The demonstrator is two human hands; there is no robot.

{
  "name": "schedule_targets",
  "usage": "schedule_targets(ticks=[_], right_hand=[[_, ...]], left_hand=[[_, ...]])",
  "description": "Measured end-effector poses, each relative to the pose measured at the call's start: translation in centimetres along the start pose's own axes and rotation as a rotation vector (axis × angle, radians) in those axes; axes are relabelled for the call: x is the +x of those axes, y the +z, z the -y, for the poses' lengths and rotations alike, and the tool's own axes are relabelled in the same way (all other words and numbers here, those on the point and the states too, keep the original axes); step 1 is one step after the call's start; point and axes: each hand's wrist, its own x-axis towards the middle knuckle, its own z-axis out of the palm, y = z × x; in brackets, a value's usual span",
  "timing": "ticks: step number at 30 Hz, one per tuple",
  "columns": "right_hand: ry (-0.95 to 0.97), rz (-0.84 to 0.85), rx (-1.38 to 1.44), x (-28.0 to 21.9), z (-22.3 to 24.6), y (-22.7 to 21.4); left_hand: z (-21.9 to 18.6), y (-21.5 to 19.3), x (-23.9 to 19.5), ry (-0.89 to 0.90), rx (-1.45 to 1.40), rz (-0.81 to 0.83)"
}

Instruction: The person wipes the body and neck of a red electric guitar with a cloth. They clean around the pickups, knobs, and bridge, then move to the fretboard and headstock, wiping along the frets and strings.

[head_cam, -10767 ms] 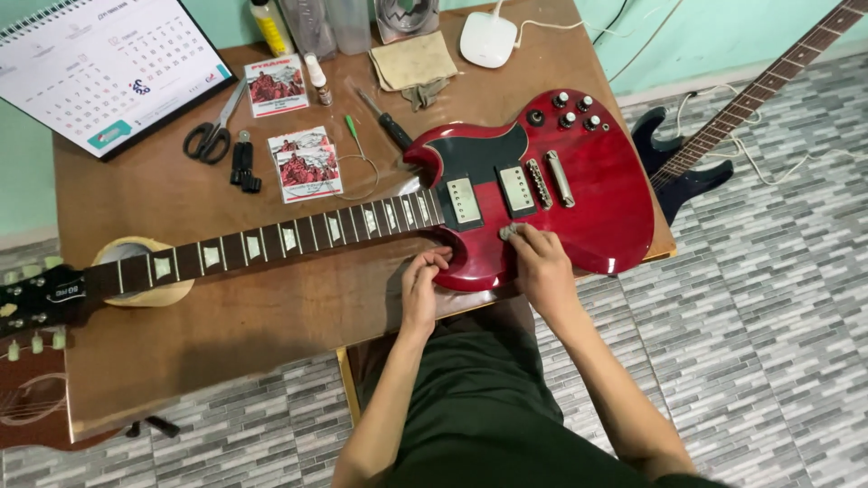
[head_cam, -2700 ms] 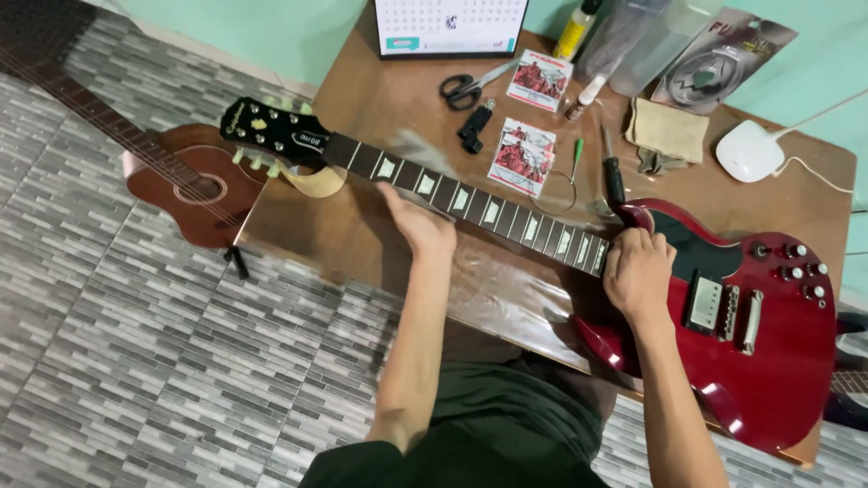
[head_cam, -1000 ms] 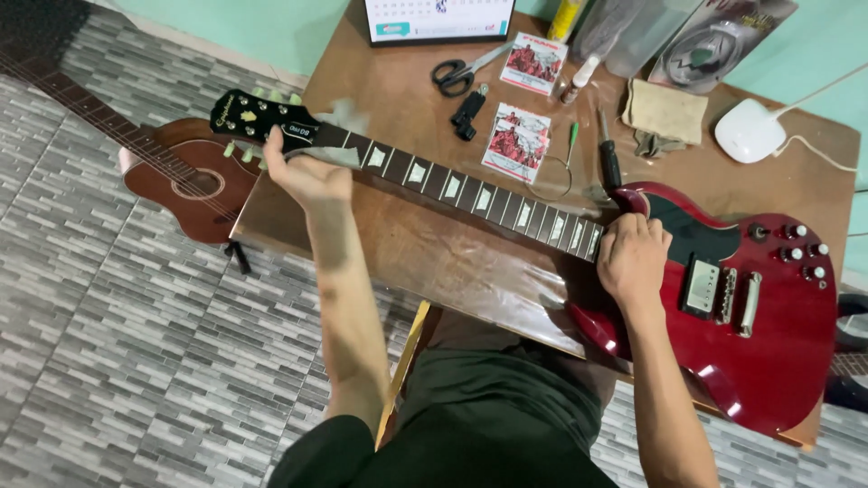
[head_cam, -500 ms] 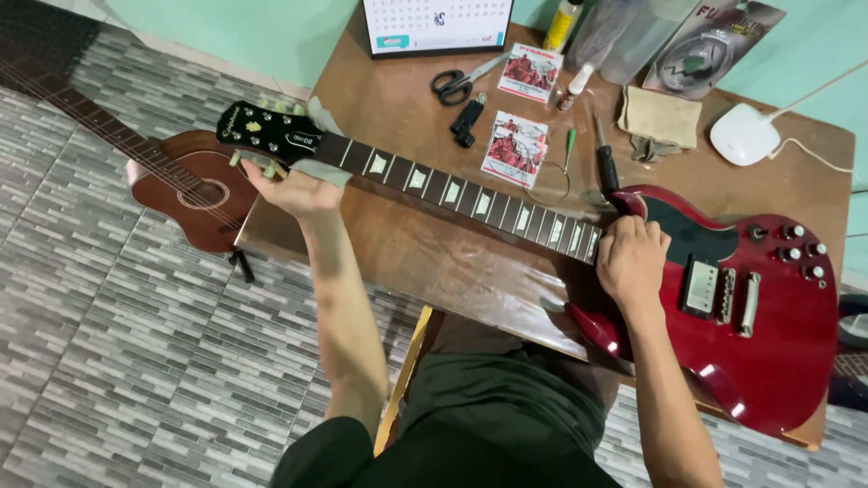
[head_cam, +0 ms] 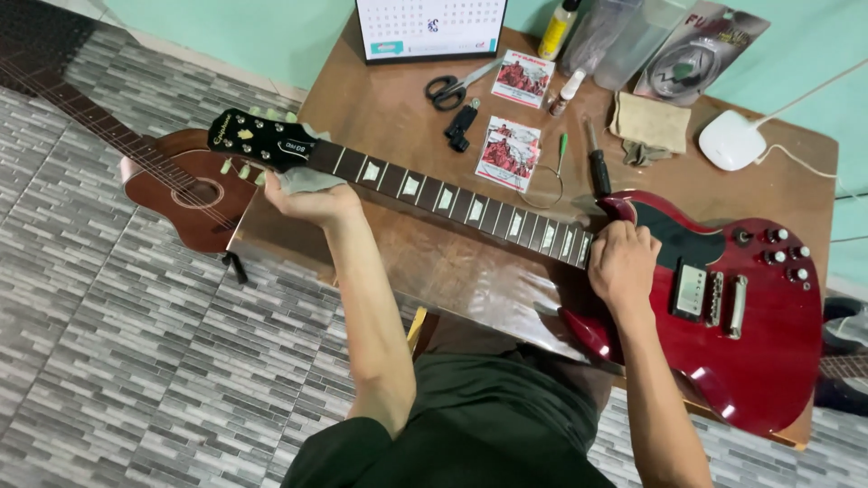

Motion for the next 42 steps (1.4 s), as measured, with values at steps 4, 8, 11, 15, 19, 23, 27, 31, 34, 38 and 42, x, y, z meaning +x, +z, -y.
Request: schedule_targets(ticks=[4,8,11,15,19,23,27,31,34,38,42], right_hand=[[0.025,-0.005,-0.003,-0.3,0.4,0.2],[0.061,-0.005,-0.048,0.0,0.4,0.1],[0.065,-0.005,-0.049,-0.2,0.6,0.3],[0.081,-0.012,-0.058,0.1,0.6,0.2],[0.058,0.011,-0.020,-0.2,0.5,-0.1],[0.075,0.003,-0.045,-0.3,0.6,0.1],[0.063,0.007,-0.045,-0.2,0.6,-0.2],[0.095,-0.026,-0.050,-0.1,0.6,0.4],[0.109,-0.024,-0.040,-0.4,0.6,0.2],[0.083,-0.058,-0.024,-0.3,0.2,0.9],[-0.036,-0.096,0.004,-0.2,-0.4,0.3]], left_hand=[[3.4,-5.8,6.6,-0.105,0.127,-0.052],[0.5,-0.4,3.3,-0.538,0.070,-0.052],[0.9,-2.9,5.8,-0.475,0.355,-0.170],[1.8,-0.9,4.4,-0.339,0.656,-0.236],[1.8,0.0,2.2,-0.060,0.616,-0.234],[-0.3,-0.9,5.6,-0.619,0.368,-0.121],[-0.1,-1.8,7.5,-0.804,0.372,-0.013],[0.8,-0.3,6.5,-0.725,0.415,-0.090],[0.4,0.5,4.8,-0.707,0.326,-0.056],[-2.6,-1.4,2.4,-0.600,0.370,-0.028],[-6.8,2.2,-2.7,-0.513,1.218,0.122]])
